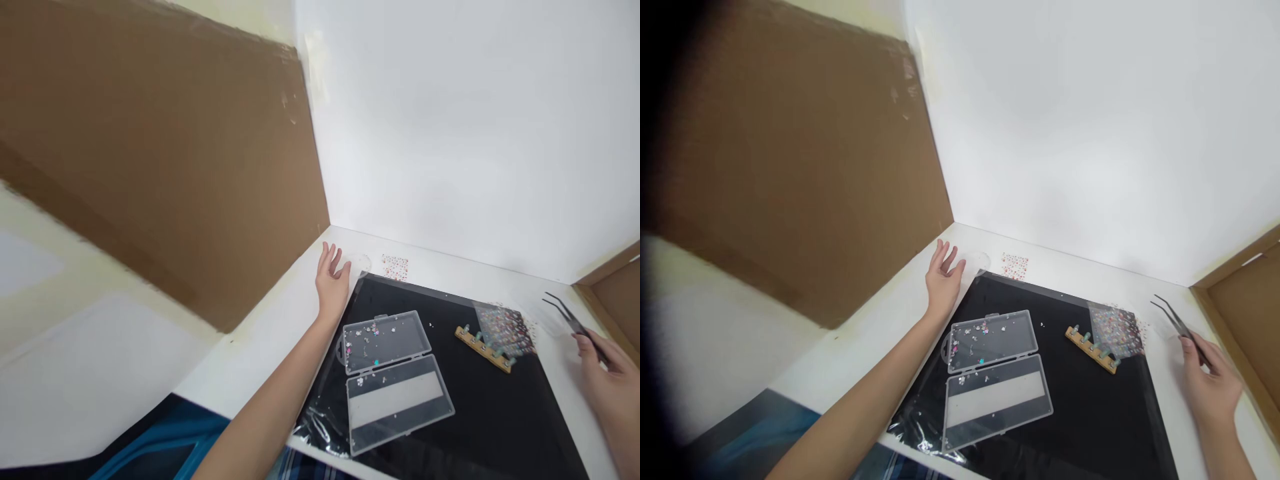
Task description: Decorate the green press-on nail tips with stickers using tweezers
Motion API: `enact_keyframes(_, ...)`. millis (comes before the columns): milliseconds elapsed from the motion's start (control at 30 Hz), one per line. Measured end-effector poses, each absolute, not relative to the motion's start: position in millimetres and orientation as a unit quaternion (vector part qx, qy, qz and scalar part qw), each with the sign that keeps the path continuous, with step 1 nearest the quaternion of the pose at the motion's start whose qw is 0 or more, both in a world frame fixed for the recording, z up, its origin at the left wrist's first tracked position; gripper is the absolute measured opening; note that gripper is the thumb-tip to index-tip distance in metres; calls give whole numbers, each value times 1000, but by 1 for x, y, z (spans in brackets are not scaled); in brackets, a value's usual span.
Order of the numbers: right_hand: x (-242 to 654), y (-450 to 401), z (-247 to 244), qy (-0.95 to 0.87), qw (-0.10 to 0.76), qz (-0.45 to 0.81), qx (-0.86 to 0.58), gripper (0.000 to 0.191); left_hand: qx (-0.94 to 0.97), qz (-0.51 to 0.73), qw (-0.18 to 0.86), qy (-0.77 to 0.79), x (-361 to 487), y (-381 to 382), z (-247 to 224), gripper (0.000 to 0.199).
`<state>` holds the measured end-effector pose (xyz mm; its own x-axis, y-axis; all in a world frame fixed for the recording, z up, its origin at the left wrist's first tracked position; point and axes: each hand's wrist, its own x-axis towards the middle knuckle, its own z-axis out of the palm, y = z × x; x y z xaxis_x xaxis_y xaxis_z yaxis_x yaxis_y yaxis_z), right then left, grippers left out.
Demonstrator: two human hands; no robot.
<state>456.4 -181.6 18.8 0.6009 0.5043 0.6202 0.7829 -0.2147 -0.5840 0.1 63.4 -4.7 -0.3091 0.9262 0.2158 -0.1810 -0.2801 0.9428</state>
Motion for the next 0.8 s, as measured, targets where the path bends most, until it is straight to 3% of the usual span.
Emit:
enact_keyframes(167,460,-179,5,-438,454,-161,-759,64,474,659,368,453,1,59,-6,35)
enact_keyframes(333,465,-181,-4,-466,447,-189,-739,71,515,640,314,475,-1,62,-11,37)
enact_keyframes(467,468,-176,-8,-515,439,-218,-703,63,537,624,284,492,-1,65,-14,34)
enact_keyframes(600,467,-145,-14,-622,375,-205,-655,38,546,618,257,504,-2,67,-16,39)
enact_keyframes(800,458,-83,-22,-730,274,-144,-609,36,577,578,192,545,-6,71,-20,50)
